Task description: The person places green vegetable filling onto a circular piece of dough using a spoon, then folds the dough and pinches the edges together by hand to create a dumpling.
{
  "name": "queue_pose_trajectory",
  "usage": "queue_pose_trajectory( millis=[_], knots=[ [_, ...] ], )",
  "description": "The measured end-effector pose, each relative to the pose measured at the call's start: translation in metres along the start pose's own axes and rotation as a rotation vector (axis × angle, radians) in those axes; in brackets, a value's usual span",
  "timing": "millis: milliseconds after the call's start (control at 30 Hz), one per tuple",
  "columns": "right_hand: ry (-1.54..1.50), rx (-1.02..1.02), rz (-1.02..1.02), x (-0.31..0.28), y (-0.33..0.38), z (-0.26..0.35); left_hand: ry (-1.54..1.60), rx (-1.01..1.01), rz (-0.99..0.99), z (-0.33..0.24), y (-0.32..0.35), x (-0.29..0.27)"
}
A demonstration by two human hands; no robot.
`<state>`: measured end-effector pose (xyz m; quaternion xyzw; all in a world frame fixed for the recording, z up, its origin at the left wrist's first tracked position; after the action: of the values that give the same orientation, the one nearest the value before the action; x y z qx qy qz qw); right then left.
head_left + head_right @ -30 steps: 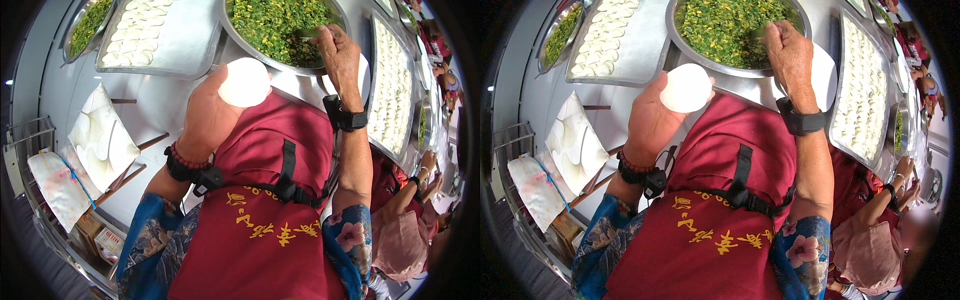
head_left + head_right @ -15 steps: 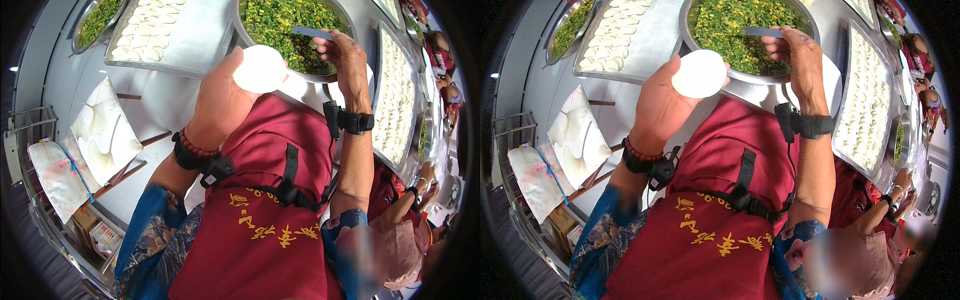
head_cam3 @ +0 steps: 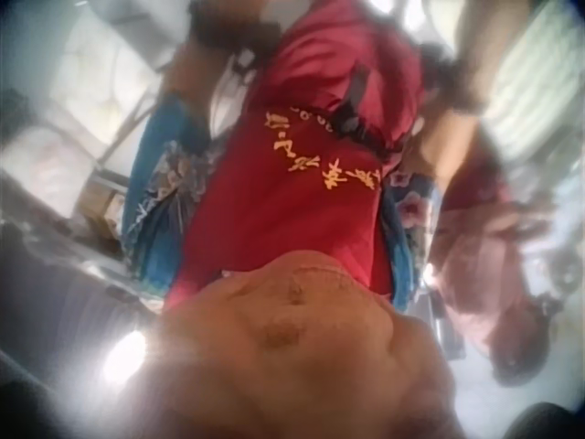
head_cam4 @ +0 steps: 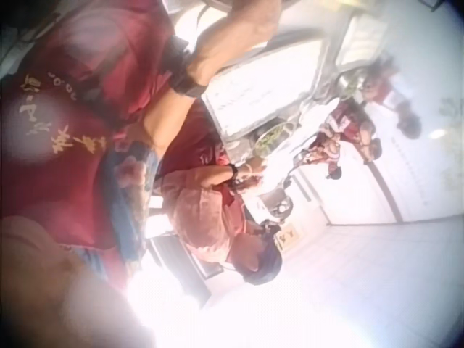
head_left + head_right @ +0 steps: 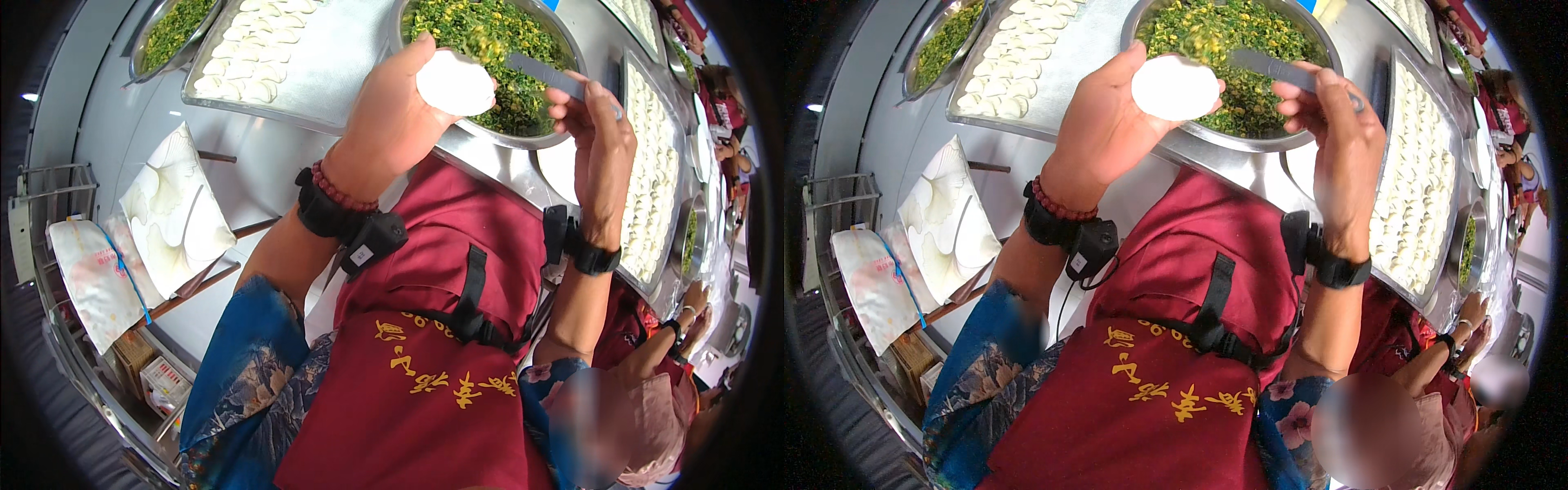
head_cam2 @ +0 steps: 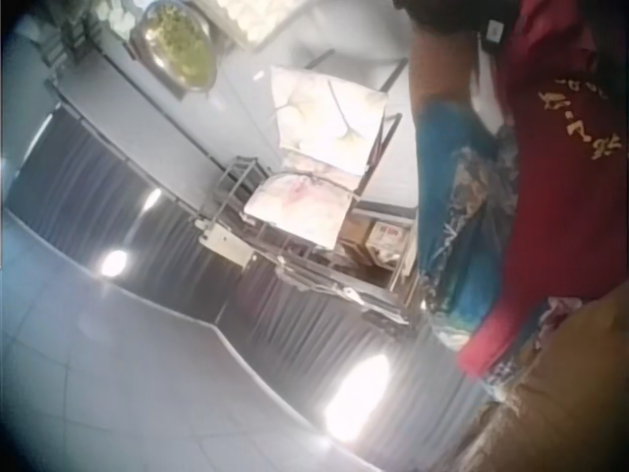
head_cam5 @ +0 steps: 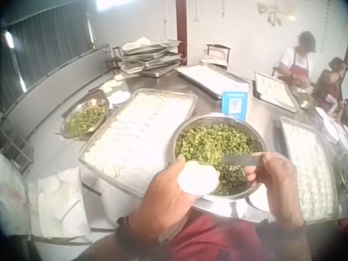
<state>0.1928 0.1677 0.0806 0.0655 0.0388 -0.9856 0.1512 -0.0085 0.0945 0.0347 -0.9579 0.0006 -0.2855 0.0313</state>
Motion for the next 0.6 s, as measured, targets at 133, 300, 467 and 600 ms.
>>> queue_pose_trajectory(
  millis=[133, 300, 467, 600],
  knots=[
    [0.334, -0.244, -0.036, 0.016, 0.046, 0.001, 0.54, -0.065, -0.1, 0.003, -0.011, 0.008],
    [0.964, -0.912, 0.091, 0.035, 0.076, 0.0, 0.322, -0.046, -0.087, 0.007, -0.012, 0.009],
    [0.96, -0.91, 0.093, 0.037, 0.085, -0.01, -0.199, 0.014, -0.033, 0.016, -0.013, -0.001],
    [0.835, -0.824, 0.068, 0.024, 0.083, -0.004, -0.108, 0.047, -0.002, 0.015, -0.006, 0.005]
  ],
)
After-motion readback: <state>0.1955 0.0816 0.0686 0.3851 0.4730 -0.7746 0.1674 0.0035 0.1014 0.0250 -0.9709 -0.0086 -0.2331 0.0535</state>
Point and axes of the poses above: each hand's wrist, its own y-axis away from the middle knuckle, its own x-axis out of the palm, z = x × y, the point moved 3 cm from there along -y, towards the middle knuckle, and after that the axes turned 5 degrees about y, right-handed, at the moved point
